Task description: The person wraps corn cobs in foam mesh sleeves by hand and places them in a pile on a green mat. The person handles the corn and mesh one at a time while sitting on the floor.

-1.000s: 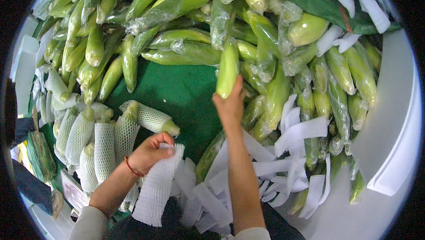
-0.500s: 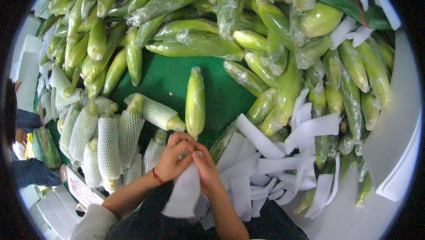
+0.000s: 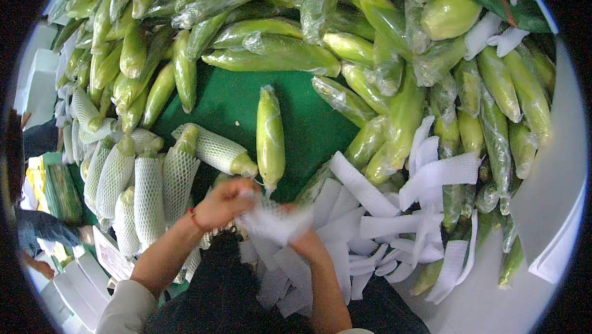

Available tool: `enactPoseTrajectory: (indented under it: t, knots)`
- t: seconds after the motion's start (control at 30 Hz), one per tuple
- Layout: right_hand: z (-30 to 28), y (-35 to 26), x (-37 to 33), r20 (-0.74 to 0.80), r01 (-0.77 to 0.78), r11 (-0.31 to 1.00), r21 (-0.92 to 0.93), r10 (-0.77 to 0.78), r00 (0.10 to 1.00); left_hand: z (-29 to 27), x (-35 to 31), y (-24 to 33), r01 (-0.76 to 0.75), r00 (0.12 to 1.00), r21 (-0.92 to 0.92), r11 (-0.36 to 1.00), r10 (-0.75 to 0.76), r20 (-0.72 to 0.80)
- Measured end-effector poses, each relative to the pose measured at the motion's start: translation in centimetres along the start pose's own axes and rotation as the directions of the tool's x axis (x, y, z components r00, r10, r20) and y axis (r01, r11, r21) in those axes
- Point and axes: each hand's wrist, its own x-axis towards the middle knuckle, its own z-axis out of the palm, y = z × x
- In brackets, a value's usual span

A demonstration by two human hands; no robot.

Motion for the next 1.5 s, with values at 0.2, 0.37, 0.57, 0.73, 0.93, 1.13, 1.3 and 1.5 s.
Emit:
enactPoseTrajectory:
  t: [0.2, 0.37, 0.57, 0.73, 0.93, 1.13, 1.3, 1.5]
  knots:
    - [2.5, -1.8, 9.8, -0.303, -0.034, 0.901, 0.432, 0.18, 0.936, -1.1, 6.7, 2.7, 0.061, 0.969, 0.884, 0.463, 0.186, -0.164]
    - [2.6, -8.8, 4.1, -0.345, 0.169, 0.792, 0.587, 0.056, 0.937, 0.7, 1.2, 6.7, -0.137, 0.948, 0.605, 0.784, 0.281, -0.149]
    - [1.6, -4.4, 7.5, -0.626, 0.344, 0.759, 0.553, 0.107, 0.772, -0.7, 7.4, -0.2, -0.116, 0.929, 0.682, 0.722, 0.322, -0.182]
    - [1.3, -0.1, 8.4, -0.455, 0.385, 0.347, 0.855, 0.146, 0.879, 0.5, 9.6, -2.4, -0.106, 0.84, 0.837, 0.536, 0.499, -0.213]
    - [0.5, -6.1, 2.7, -0.168, 0.18, 0.21, 0.961, -0.074, 0.983, 1.4, 7.0, -3.2, -0.257, 0.966, 0.036, 0.966, 0.257, 0.022]
    - [1.7, -8.6, -0.6, -0.438, 0.375, 0.714, 0.591, -0.106, 0.893, 4.2, -0.1, -1.8, -0.055, 0.988, 0.17, 0.984, 0.078, -0.133]
    - [1.2, -8.2, -3.7, -0.204, 0.318, 0.439, 0.84, -0.288, 0.936, 6.4, -5.2, -2.2, 0.024, 0.988, 0.356, 0.934, 0.032, -0.15]
    - [4.5, -12.6, -5.5, -0.334, 0.29, 0.541, 0.79, -0.017, 0.942, 5.8, -13.2, 2.5, -0.433, 0.795, 0.754, 0.495, 0.603, 0.061]
